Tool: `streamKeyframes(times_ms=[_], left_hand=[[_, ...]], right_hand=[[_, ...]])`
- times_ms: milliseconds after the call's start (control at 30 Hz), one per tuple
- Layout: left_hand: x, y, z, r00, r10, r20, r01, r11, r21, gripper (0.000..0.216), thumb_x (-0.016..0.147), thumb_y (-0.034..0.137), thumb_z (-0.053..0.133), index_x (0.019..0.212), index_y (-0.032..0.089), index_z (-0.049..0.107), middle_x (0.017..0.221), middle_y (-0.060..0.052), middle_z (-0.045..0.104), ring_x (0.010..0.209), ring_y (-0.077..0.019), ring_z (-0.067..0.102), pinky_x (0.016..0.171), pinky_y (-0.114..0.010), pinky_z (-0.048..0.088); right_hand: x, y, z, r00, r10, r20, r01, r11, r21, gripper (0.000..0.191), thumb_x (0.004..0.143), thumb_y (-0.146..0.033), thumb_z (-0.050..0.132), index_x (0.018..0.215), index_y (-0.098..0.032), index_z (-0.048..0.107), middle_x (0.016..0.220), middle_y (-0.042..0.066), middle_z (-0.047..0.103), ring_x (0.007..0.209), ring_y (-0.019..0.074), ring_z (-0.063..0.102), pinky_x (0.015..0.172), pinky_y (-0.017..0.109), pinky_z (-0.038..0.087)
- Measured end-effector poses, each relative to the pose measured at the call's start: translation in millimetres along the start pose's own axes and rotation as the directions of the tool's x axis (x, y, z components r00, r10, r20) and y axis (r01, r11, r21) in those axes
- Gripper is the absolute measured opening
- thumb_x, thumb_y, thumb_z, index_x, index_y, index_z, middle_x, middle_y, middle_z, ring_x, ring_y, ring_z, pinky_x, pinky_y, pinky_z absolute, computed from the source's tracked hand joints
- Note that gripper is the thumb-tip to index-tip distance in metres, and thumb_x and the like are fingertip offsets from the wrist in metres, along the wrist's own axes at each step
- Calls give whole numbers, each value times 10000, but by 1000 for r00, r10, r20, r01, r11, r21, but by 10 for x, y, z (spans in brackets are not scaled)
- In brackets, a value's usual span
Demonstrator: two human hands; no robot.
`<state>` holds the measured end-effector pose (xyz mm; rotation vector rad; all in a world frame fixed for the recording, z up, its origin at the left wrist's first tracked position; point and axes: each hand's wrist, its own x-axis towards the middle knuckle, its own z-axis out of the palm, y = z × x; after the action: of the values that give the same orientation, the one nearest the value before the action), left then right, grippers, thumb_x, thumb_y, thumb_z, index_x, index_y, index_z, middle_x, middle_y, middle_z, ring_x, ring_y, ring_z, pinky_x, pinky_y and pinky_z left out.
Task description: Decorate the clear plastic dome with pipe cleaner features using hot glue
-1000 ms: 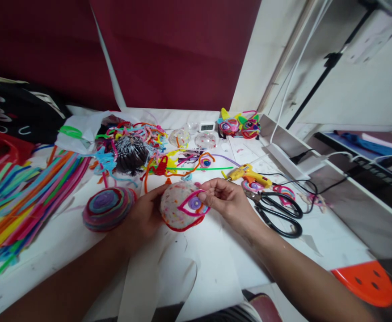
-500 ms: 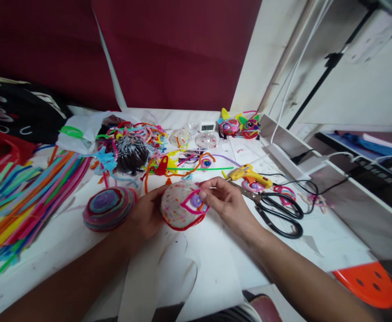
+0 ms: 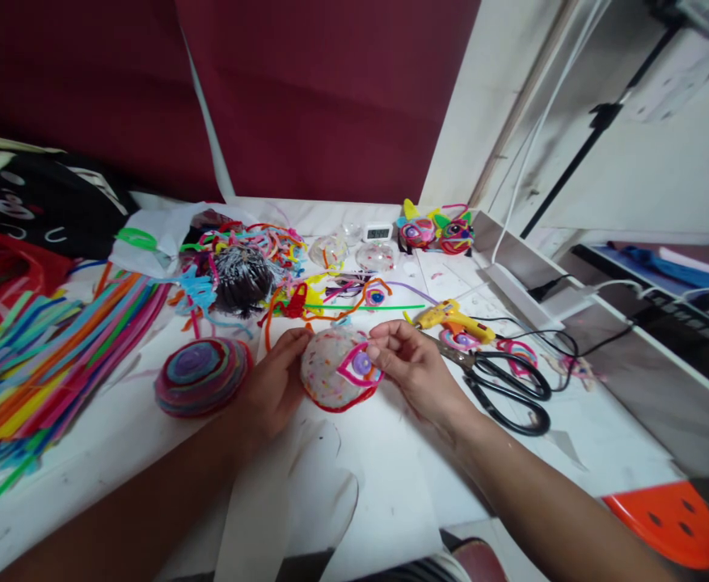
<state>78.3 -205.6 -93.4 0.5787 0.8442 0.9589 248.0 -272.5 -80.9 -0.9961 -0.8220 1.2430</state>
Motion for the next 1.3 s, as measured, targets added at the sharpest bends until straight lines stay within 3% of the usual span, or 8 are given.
streamKeyframes(times_ms=[133,300,467,733,1067,1300], left_hand=[[-64,-19,25,997,60,57,-64,996,58,70,843,234,618,825,174,588,798,9,643,710,-129,618,637,-233,504],[-172,-36,25,976,146,165,-186,946,265,485,701,473,761,1054,218,547,1059,-32,646,1005,-216,611,795,-295,486],[-172,-76,-23,945,228,236,-316,828,464,714,594,481,822,1162,227,473,1210,-78,567,1141,-272,544,919,-365,444],[-149,-91,-53,943,226,246,-330,744,581,716,603,395,812,1180,219,427,1229,-108,529,1146,-302,535,923,-411,457],[-92,-81,-109,910,196,364,-374,767,522,636,685,370,798,1201,247,448,1237,-75,564,1133,-263,560,918,-366,475],[-82,-29,-93,908,168,384,-354,797,489,618,658,339,820,1178,262,495,1191,-68,606,1092,-270,596,865,-350,507]], right_hand=[[10,-7,-9,1000,3,-10,-3,1000,22,356,634,-298,854,861,-186,604,690,-52,605,608,69,532,575,196,404],[20,23,-16,1000,-6,-16,7,1000,12,350,640,-310,849,857,-189,602,687,-49,603,603,71,532,569,195,408],[7,55,2,1000,-10,-10,10,1000,5,354,639,-303,851,864,-189,603,758,-32,611,662,80,559,614,201,442],[-11,85,8,1000,-18,-4,18,1000,20,350,648,-301,850,871,-193,603,781,-25,625,675,84,580,628,202,462],[-18,88,-10,1000,-5,2,5,998,55,403,599,-311,882,869,-195,605,775,-28,626,674,89,585,640,212,476],[-4,118,-26,1000,21,-12,-20,997,75,418,568,-293,896,862,-196,615,764,-32,637,668,94,593,650,224,476]])
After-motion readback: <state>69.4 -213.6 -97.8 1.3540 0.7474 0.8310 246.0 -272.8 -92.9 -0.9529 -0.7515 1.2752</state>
